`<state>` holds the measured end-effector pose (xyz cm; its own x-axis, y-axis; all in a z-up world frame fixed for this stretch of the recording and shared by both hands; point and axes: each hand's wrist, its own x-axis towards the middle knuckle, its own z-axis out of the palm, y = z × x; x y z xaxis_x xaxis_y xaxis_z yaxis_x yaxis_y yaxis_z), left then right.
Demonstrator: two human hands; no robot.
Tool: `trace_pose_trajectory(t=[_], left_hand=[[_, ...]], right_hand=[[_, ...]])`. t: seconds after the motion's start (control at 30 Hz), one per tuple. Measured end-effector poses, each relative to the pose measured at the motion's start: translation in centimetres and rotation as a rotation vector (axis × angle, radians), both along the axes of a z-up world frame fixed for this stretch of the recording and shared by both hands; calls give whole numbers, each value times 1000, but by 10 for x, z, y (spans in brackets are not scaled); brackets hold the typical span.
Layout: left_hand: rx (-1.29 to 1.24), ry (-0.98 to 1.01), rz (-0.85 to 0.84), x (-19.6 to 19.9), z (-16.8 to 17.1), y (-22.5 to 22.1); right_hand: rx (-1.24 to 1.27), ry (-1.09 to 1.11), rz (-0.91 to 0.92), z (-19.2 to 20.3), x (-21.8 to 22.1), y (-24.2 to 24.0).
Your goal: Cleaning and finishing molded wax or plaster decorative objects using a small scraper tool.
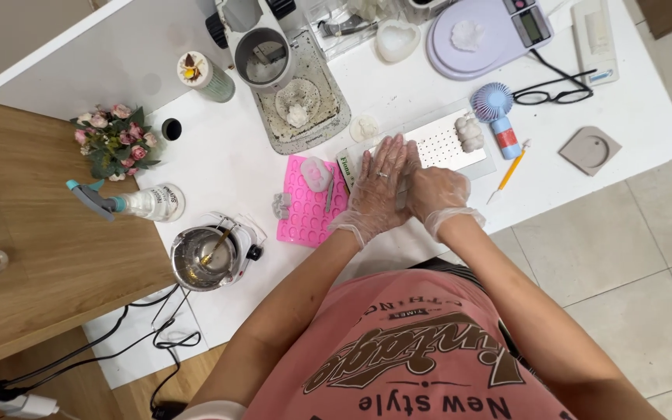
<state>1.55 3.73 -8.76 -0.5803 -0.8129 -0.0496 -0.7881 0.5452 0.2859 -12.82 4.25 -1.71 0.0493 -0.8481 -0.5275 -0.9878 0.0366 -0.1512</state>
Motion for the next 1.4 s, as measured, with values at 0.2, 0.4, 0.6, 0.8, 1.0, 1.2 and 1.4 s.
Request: trace_pose_trajectory(t=[0.2,0.4,0.6,0.8,1.0,1.2,1.4], left_hand=[[43,18,4,-3,14,0],[1,124,6,-2,4,3],[92,106,20,-3,17,1],[11,81,13,1,-8,2],[58,126,17,-1,2,2],[69,63,8,-3,6,1],[-25,125,22,-1,-15,2]], right_hand=[[17,46,10,17,12,-1],[-38,62,25,-23,8,5],[37,54,-7,22,14,1],[104,59,28,-13,18,18],[18,49,14,6,16,19],[83,67,26,11,10,10],[56,52,31,29,-1,-14]])
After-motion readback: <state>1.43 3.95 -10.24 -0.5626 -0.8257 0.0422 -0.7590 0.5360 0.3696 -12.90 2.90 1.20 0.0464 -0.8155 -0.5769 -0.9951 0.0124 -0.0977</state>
